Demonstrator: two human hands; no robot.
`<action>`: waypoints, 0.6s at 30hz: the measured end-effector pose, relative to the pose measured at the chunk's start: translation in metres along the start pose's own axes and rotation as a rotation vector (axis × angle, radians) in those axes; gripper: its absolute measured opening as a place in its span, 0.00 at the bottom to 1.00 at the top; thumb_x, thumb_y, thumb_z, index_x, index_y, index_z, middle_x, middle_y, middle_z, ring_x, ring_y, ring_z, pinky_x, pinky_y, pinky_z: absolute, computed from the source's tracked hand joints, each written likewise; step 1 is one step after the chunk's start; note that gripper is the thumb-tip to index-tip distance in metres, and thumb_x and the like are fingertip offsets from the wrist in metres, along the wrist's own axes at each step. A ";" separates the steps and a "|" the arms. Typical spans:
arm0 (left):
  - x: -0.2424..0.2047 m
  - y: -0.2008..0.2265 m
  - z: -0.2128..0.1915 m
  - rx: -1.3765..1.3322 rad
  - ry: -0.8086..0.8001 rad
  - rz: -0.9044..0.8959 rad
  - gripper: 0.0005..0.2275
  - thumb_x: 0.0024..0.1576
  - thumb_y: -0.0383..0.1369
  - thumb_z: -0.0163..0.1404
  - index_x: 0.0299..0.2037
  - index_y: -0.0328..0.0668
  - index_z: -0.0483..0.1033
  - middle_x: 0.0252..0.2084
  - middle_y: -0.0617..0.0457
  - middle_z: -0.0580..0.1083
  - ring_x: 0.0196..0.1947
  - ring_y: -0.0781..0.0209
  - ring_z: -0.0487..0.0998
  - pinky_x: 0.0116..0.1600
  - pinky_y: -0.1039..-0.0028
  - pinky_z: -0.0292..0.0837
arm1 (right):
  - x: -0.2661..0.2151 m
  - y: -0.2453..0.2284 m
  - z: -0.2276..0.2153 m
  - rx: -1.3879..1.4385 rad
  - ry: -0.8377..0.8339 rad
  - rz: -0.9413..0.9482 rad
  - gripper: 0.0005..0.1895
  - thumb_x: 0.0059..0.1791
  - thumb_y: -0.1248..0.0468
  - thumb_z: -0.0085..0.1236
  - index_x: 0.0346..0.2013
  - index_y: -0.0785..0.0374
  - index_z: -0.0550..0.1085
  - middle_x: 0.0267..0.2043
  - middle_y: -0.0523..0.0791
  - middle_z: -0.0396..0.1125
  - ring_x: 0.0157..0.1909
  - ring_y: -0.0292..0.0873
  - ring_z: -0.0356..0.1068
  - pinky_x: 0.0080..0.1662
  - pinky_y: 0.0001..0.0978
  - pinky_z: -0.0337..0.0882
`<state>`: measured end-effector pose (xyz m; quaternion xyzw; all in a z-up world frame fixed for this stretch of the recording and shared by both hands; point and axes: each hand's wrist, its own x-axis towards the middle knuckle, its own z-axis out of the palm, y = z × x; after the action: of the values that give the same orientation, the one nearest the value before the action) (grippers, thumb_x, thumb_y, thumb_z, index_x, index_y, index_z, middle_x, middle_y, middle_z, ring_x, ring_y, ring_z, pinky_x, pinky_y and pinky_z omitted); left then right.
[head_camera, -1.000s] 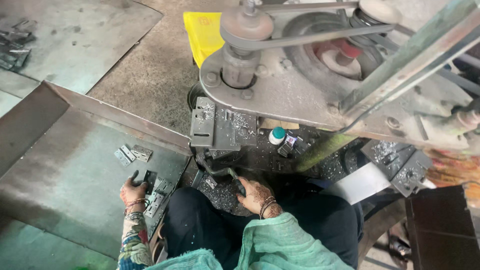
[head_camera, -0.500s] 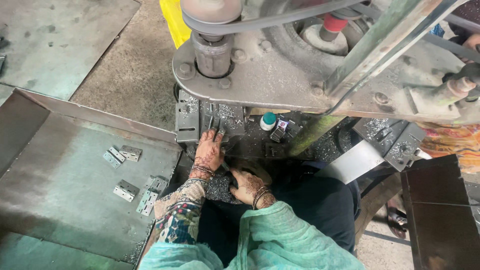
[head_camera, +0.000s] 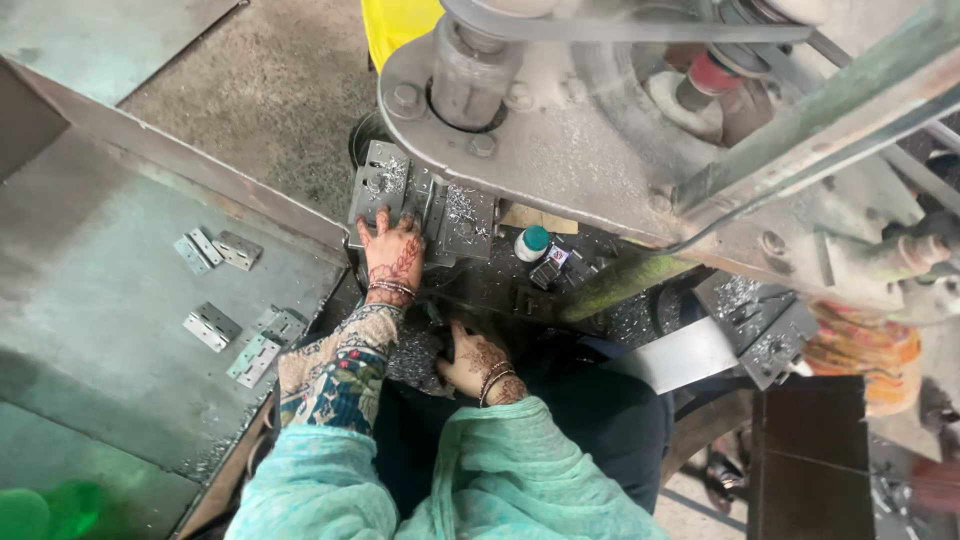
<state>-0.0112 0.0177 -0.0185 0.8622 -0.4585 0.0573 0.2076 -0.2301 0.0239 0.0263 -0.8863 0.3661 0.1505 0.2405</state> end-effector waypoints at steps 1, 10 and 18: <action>0.002 0.001 0.000 0.013 0.006 -0.005 0.16 0.59 0.34 0.46 0.56 0.46 0.79 0.62 0.56 0.73 0.71 0.43 0.58 0.72 0.33 0.41 | 0.002 0.003 0.006 0.018 0.040 -0.029 0.40 0.46 0.51 0.61 0.68 0.60 0.58 0.52 0.59 0.71 0.54 0.64 0.72 0.55 0.53 0.72; 0.018 -0.002 -0.003 0.053 0.022 0.070 0.13 0.56 0.28 0.45 0.47 0.41 0.82 0.58 0.52 0.75 0.70 0.45 0.60 0.73 0.35 0.42 | -0.005 0.039 0.090 0.144 0.179 0.044 0.44 0.45 0.51 0.63 0.73 0.47 0.55 0.53 0.58 0.71 0.54 0.63 0.71 0.55 0.51 0.72; 0.021 -0.011 0.001 -0.034 0.033 0.071 0.14 0.55 0.26 0.45 0.46 0.37 0.82 0.54 0.51 0.77 0.68 0.44 0.61 0.72 0.35 0.42 | 0.014 0.034 0.048 0.020 0.163 -0.108 0.37 0.44 0.54 0.63 0.64 0.59 0.63 0.52 0.58 0.71 0.54 0.62 0.71 0.54 0.53 0.72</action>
<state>0.0096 0.0071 -0.0170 0.8406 -0.4864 0.0711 0.2276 -0.2493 0.0209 -0.0311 -0.9116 0.3375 0.0609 0.2264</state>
